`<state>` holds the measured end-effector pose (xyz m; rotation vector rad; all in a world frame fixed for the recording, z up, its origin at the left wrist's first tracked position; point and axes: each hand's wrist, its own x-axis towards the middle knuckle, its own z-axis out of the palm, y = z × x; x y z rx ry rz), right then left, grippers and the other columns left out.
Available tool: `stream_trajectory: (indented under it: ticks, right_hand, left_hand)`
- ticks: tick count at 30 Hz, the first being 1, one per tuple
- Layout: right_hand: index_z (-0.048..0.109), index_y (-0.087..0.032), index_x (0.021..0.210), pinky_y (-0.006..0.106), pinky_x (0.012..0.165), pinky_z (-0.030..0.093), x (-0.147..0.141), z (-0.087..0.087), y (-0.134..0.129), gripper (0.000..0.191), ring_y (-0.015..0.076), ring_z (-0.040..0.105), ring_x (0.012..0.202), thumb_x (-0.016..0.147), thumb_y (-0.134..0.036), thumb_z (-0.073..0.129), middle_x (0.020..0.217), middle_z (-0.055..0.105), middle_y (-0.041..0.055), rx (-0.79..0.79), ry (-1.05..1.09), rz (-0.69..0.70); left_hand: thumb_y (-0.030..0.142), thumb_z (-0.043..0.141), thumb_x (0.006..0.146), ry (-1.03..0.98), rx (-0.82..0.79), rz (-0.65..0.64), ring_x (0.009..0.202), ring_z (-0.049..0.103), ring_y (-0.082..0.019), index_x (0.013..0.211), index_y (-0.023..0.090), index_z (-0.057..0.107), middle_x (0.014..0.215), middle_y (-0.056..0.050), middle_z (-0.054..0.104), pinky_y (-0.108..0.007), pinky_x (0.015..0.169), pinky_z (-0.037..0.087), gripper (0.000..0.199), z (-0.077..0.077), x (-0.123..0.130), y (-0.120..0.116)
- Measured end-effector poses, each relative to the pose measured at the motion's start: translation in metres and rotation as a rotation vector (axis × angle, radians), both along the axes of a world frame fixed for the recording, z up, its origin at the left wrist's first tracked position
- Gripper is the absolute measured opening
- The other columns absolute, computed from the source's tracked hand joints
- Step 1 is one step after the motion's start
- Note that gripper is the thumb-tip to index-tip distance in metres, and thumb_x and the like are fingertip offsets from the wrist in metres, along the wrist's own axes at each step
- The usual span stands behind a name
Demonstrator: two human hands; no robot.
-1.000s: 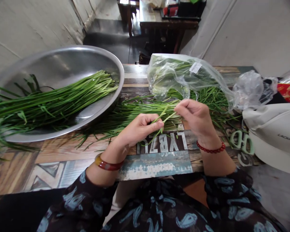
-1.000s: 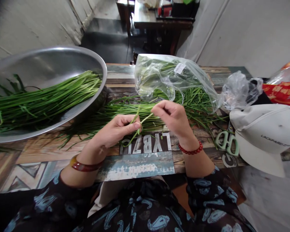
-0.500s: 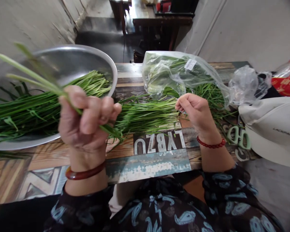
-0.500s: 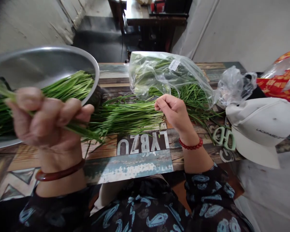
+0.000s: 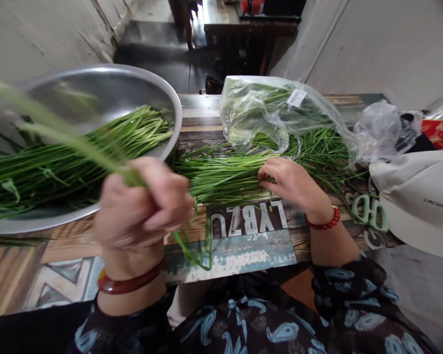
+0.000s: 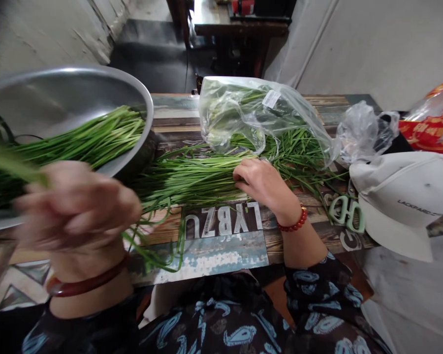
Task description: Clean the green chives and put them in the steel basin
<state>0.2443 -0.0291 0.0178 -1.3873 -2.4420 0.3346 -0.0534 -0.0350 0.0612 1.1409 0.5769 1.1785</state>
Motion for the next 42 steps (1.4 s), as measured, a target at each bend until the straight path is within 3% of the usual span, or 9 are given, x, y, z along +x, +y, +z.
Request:
stream_trajectory:
  ticks: [1, 3, 8, 13, 21, 25, 29, 36, 42]
  right_hand:
    - [0.064, -0.019, 0.081, 0.033, 0.078, 0.041, 0.001, 0.000, 0.001, 0.008, 0.0213, 0.058, 0.085, 0.087, -0.015, 0.060, 0.085, 0.064, 0.0065, 0.001, 0.017, 0.004]
    - [0.065, -0.019, 0.082, 0.033, 0.077, 0.043, 0.002, -0.001, 0.002, 0.010, 0.0210, 0.059, 0.083, 0.088, -0.015, 0.058, 0.084, 0.065, 0.0064, -0.004, 0.097, 0.012]
    - [0.069, -0.022, 0.088, 0.031, 0.072, 0.047, 0.001, 0.002, 0.000, 0.011, 0.0176, 0.061, 0.078, 0.090, -0.021, 0.059, 0.085, 0.069, 0.0035, 0.057, 0.418, 0.030]
    - [0.072, -0.024, 0.087, 0.031, 0.071, 0.049, -0.012, 0.006, -0.006, 0.013, 0.0173, 0.064, 0.078, 0.092, -0.028, 0.061, 0.083, 0.071, 0.0032, 0.121, 0.540, 0.062]
    - [0.068, -0.023, 0.076, 0.031, 0.068, 0.047, -0.022, 0.006, -0.010, 0.017, 0.0162, 0.061, 0.071, 0.090, -0.033, 0.064, 0.073, 0.069, 0.0020, 0.165, 0.563, 0.034]
    - [0.063, -0.022, 0.070, 0.030, 0.066, 0.045, -0.010, 0.008, -0.006, 0.023, 0.0151, 0.057, 0.067, 0.090, -0.034, 0.062, 0.070, 0.065, 0.0004, 0.217, 0.631, -0.167]
    - [0.059, -0.022, 0.072, 0.030, 0.063, 0.042, 0.001, 0.009, -0.003, 0.029, 0.0143, 0.052, 0.063, 0.094, -0.039, 0.055, 0.066, 0.057, -0.0010, 0.235, 0.763, -0.373]
    - [0.063, -0.022, 0.082, 0.029, 0.069, 0.046, -0.016, 0.007, -0.008, 0.021, 0.0154, 0.059, 0.072, 0.093, -0.040, 0.057, 0.079, 0.066, 0.0016, 0.140, 0.671, -0.095]
    - [0.065, -0.021, 0.078, 0.028, 0.063, 0.044, 0.001, 0.005, 0.000, 0.030, 0.0142, 0.057, 0.065, 0.095, -0.042, 0.052, 0.071, 0.064, 0.0008, 0.147, 0.797, -0.297]
  left_hand:
    - [0.046, 0.072, 0.081, 0.020, -0.026, -0.147, 0.033, 0.026, -0.004, 0.068, 0.022, 0.064, 0.041, 0.007, 0.031, -0.019, 0.033, 0.025, 0.029, 0.004, 0.016, 0.000]
    - [0.040, 0.066, 0.087, 0.104, -0.108, -0.209, 0.039, 0.030, -0.005, 0.077, 0.019, 0.066, 0.049, 0.005, 0.038, -0.018, 0.036, 0.023, 0.023, 0.003, 0.041, -0.001]
    - [0.042, 0.067, 0.086, 0.337, -0.089, 0.080, 0.056, 0.046, -0.008, 0.083, 0.016, 0.068, 0.069, -0.001, 0.059, -0.019, 0.049, 0.036, 0.027, -0.023, 0.066, 0.004]
    - [0.044, 0.059, 0.091, 0.461, 0.096, 0.065, 0.087, 0.059, -0.016, 0.090, 0.016, 0.071, 0.094, -0.006, 0.070, -0.027, 0.082, 0.045, 0.030, -0.035, 0.068, 0.009]
    - [0.048, 0.050, 0.094, 0.717, 0.153, -0.217, 0.055, 0.034, -0.009, 0.075, 0.014, 0.062, 0.057, 0.004, 0.040, -0.023, 0.053, 0.027, 0.041, -0.033, 0.070, 0.003]
    - [0.050, 0.050, 0.094, 0.659, 0.069, -0.235, 0.050, 0.026, -0.008, 0.079, 0.015, 0.062, 0.056, 0.007, 0.031, -0.023, 0.049, 0.019, 0.041, -0.033, 0.069, 0.003]
    - [0.053, 0.050, 0.093, 0.618, 0.009, -0.223, 0.050, 0.025, -0.008, 0.078, 0.015, 0.060, 0.055, 0.006, 0.031, -0.023, 0.048, 0.018, 0.042, -0.033, 0.067, 0.003]
    - [0.051, 0.047, 0.095, 0.705, 0.117, -0.212, 0.051, 0.031, -0.008, 0.077, 0.014, 0.061, 0.056, 0.005, 0.038, -0.022, 0.048, 0.023, 0.043, -0.034, 0.069, 0.004]
    - [0.043, 0.051, 0.095, 0.674, 0.263, -0.045, 0.060, 0.049, -0.011, 0.071, 0.016, 0.061, 0.060, 0.001, 0.054, -0.025, 0.062, 0.038, 0.038, -0.021, 0.061, 0.006]
